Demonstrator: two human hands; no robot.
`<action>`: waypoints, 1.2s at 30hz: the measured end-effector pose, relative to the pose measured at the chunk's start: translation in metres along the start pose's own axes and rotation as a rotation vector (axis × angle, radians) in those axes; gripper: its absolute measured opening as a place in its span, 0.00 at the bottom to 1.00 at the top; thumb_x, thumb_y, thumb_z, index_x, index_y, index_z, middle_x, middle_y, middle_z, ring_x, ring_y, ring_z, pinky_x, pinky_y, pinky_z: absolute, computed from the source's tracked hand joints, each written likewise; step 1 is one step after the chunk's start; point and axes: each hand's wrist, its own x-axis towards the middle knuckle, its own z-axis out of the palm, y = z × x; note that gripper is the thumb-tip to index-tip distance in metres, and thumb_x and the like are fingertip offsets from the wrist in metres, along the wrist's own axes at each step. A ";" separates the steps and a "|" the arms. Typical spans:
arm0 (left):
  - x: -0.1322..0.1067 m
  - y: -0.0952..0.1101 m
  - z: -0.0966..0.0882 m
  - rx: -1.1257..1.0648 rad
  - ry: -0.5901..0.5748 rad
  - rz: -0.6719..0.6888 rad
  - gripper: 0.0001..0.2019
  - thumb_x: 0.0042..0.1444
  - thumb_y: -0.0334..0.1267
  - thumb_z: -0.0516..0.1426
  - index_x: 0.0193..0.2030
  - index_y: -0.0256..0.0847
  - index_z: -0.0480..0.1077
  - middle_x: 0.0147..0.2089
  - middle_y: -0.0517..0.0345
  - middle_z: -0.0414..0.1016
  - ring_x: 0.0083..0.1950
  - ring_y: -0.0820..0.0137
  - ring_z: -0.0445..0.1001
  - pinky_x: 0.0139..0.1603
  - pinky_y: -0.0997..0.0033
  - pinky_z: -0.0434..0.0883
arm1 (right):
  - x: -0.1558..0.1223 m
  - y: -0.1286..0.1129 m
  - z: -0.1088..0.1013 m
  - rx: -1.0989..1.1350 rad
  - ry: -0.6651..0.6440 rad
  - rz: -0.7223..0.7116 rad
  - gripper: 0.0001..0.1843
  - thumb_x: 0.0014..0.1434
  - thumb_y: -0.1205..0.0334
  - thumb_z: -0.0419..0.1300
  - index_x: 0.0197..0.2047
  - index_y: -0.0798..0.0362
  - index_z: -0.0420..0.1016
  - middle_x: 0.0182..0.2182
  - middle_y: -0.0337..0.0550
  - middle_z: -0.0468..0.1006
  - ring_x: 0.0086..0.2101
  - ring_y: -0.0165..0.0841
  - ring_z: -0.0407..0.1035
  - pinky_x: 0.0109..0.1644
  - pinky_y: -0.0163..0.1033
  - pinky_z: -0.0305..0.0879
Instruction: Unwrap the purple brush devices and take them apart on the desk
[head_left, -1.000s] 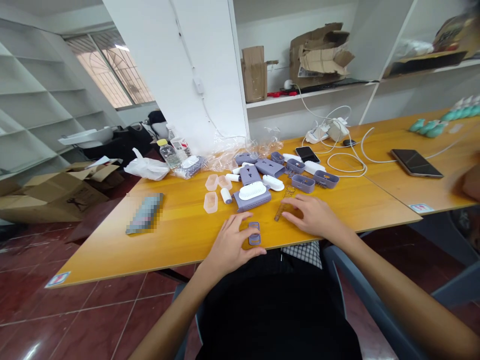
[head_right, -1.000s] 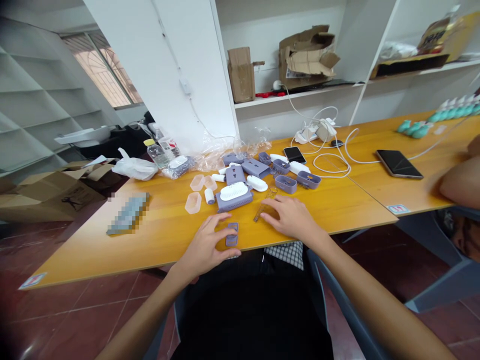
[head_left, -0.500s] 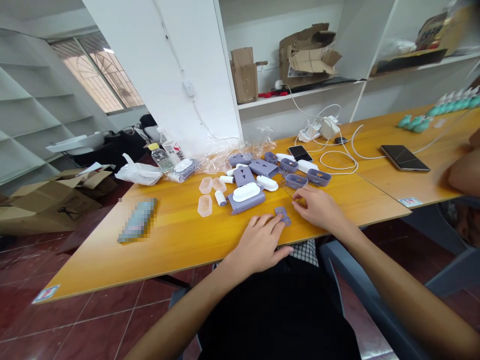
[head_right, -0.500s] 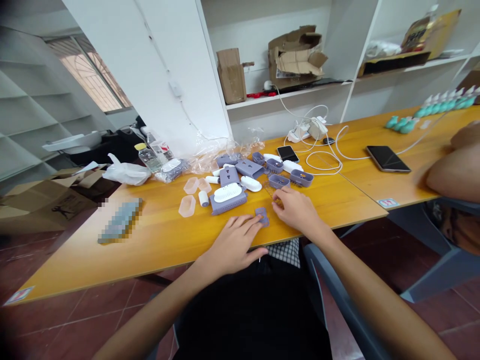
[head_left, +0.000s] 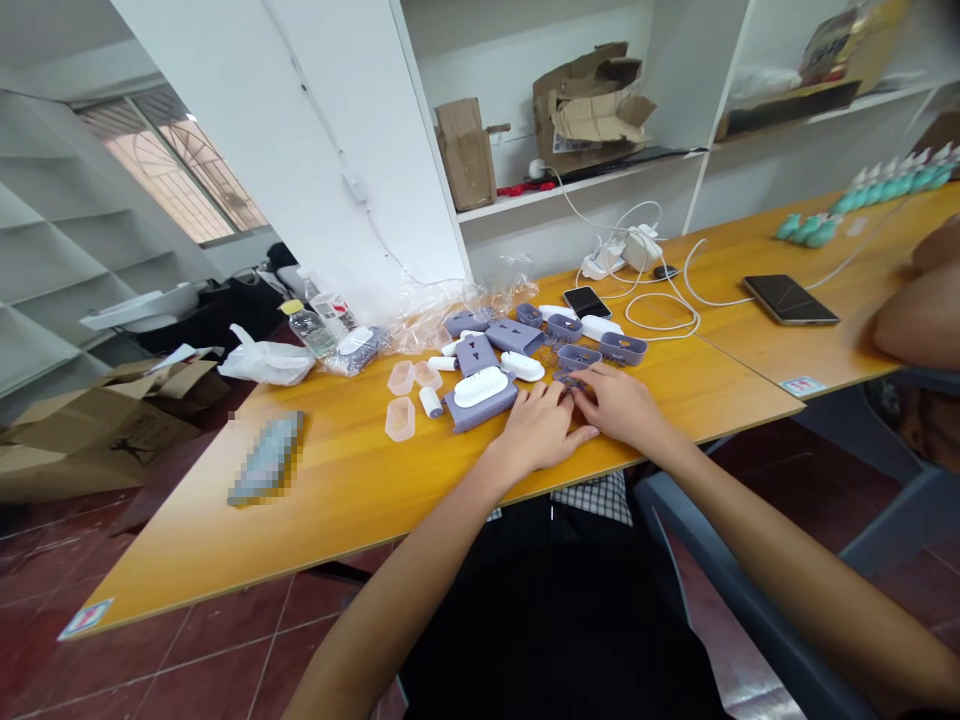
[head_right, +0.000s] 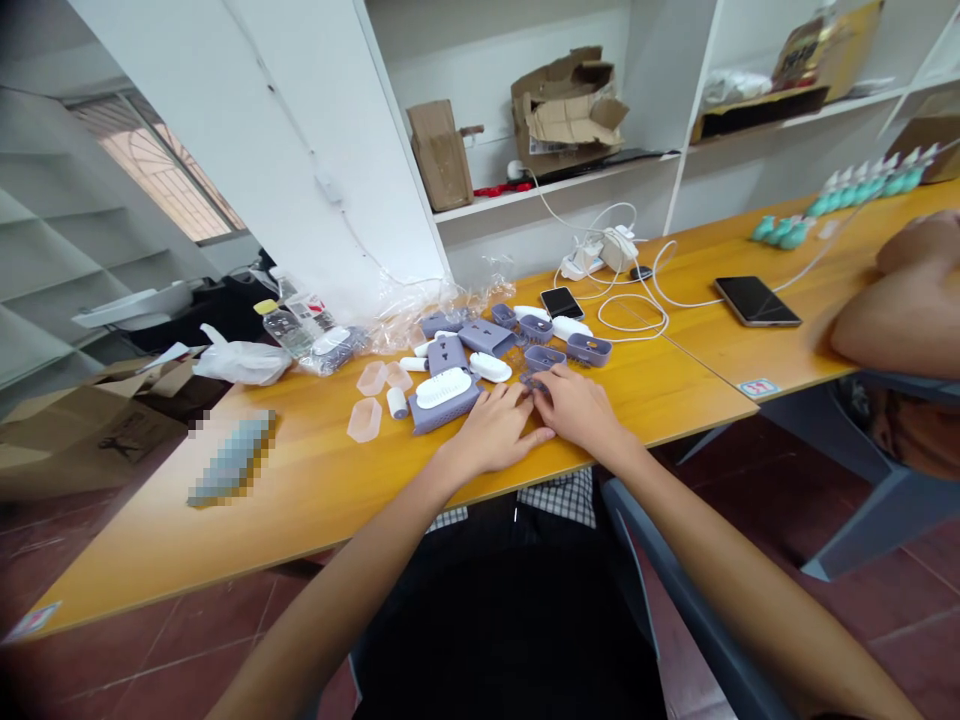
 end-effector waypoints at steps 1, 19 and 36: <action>0.000 0.000 0.002 0.010 0.007 -0.009 0.30 0.73 0.58 0.53 0.67 0.34 0.70 0.66 0.36 0.71 0.66 0.43 0.68 0.67 0.42 0.66 | 0.000 -0.001 0.000 -0.020 -0.006 0.007 0.18 0.72 0.57 0.56 0.59 0.48 0.81 0.52 0.51 0.83 0.45 0.45 0.78 0.42 0.44 0.69; 0.007 0.005 0.004 0.019 0.000 -0.042 0.33 0.73 0.57 0.53 0.70 0.30 0.67 0.70 0.34 0.70 0.69 0.43 0.66 0.69 0.40 0.63 | 0.009 0.003 -0.001 -0.079 -0.072 0.031 0.23 0.72 0.60 0.55 0.67 0.49 0.76 0.61 0.51 0.82 0.52 0.51 0.80 0.47 0.49 0.74; -0.162 -0.057 -0.016 -0.160 0.127 -0.051 0.20 0.77 0.47 0.51 0.67 0.45 0.74 0.70 0.48 0.76 0.71 0.56 0.74 0.74 0.49 0.70 | -0.013 -0.026 0.000 0.142 0.178 -0.436 0.18 0.72 0.59 0.56 0.56 0.54 0.84 0.53 0.54 0.86 0.53 0.50 0.78 0.62 0.61 0.74</action>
